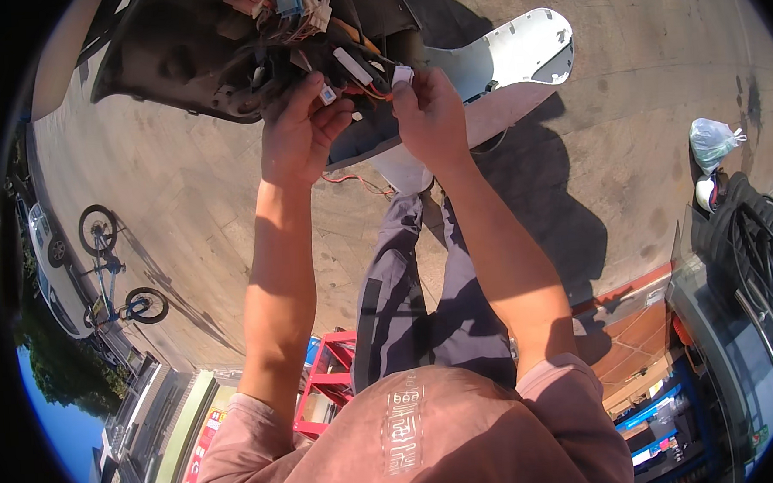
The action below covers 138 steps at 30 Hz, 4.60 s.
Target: The person works on the scooter's electrical system under the seat, using a multimeter to test continuity and voltage across various connectors and wires. They repeatedly connect and disconnect probes, adjust the multimeter settings, and manipulate wiring harnesses.
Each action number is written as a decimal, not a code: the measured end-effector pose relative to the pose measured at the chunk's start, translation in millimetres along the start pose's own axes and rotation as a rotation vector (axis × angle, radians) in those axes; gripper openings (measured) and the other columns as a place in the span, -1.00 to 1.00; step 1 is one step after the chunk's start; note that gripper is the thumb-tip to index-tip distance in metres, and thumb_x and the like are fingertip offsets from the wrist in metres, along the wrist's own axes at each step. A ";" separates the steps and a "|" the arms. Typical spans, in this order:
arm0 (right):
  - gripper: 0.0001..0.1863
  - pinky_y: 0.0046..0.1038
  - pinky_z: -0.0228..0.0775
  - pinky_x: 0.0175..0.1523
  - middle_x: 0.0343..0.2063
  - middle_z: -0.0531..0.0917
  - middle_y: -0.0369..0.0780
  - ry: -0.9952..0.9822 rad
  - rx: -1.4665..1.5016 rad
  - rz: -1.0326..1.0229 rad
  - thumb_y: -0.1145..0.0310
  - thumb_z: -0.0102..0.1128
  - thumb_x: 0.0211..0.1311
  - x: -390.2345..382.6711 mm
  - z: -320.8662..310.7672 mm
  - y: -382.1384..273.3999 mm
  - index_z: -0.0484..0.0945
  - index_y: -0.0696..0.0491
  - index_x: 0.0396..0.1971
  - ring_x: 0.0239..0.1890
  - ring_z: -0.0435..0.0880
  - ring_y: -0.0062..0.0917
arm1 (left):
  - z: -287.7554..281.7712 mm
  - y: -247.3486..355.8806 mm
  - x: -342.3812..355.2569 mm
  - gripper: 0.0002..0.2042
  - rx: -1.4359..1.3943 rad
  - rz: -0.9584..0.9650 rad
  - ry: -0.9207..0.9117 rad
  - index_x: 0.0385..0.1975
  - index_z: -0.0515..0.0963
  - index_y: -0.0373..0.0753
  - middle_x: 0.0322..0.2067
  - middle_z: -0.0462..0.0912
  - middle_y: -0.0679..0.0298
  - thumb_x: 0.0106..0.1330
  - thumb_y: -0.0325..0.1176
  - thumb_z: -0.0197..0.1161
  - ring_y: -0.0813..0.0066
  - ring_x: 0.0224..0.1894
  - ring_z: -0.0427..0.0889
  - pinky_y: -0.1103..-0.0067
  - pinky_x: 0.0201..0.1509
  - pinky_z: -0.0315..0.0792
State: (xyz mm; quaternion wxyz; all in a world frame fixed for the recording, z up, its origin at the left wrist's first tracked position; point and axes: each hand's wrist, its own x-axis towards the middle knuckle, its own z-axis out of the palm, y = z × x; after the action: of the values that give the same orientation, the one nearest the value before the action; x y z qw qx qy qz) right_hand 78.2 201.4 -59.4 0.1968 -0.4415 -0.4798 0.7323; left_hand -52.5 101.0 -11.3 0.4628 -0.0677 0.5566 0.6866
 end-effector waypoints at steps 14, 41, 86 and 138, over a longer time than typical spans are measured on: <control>-0.65 -0.66 0.30 -0.47 -0.34 0.58 -0.26 -0.040 -0.219 -0.009 0.32 0.04 0.34 -3.1 -3.1 -17.2 0.43 0.17 0.05 -0.48 0.45 -0.73 | -21.9 -0.8 3.0 -0.81 -0.144 -0.124 -0.121 -0.21 0.54 -0.23 -0.32 0.65 0.24 0.33 -0.26 0.23 0.46 -0.36 0.65 0.56 -0.33 0.55; -0.47 -0.16 0.40 0.06 -0.08 0.62 0.03 -0.213 -1.413 0.154 0.08 0.12 0.24 94.0 257.8 688.5 0.36 0.04 0.13 0.01 0.59 -0.09 | -422.8 -350.9 -114.8 -0.77 -0.562 -0.310 0.481 -0.07 0.45 -0.36 -0.17 0.61 0.16 0.37 -0.37 0.11 0.47 -0.18 0.59 0.57 -0.09 0.47; -0.75 -0.30 0.38 -0.36 -0.47 0.57 -0.03 -0.019 -0.376 -0.145 0.55 -0.05 0.20 -70.3 19.2 15.1 0.38 0.12 -0.10 -0.44 0.61 -0.15 | -5.8 -36.9 -16.4 -0.68 0.293 0.289 0.205 -0.11 0.49 -0.33 -0.39 0.55 0.34 0.33 -0.19 0.22 0.63 -0.41 0.52 0.69 -0.37 0.43; -0.58 -0.16 0.48 -0.23 -0.30 0.58 -0.08 0.018 -0.820 -0.408 0.30 0.09 0.19 -67.5 12.9 -51.6 0.47 -0.01 0.09 -0.31 0.63 -0.11 | -17.7 11.9 6.3 -0.73 -0.113 -0.229 -0.342 -0.01 0.46 -0.28 -0.18 0.64 0.07 0.42 -0.26 0.08 0.17 -0.08 0.65 0.34 0.01 0.63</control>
State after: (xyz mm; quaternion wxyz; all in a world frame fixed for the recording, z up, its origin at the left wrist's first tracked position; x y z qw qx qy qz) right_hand 96.4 170.4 18.6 0.1502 -0.3859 -0.8052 0.4244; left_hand -72.0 90.5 -13.5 0.6212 -0.0388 0.4191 0.6610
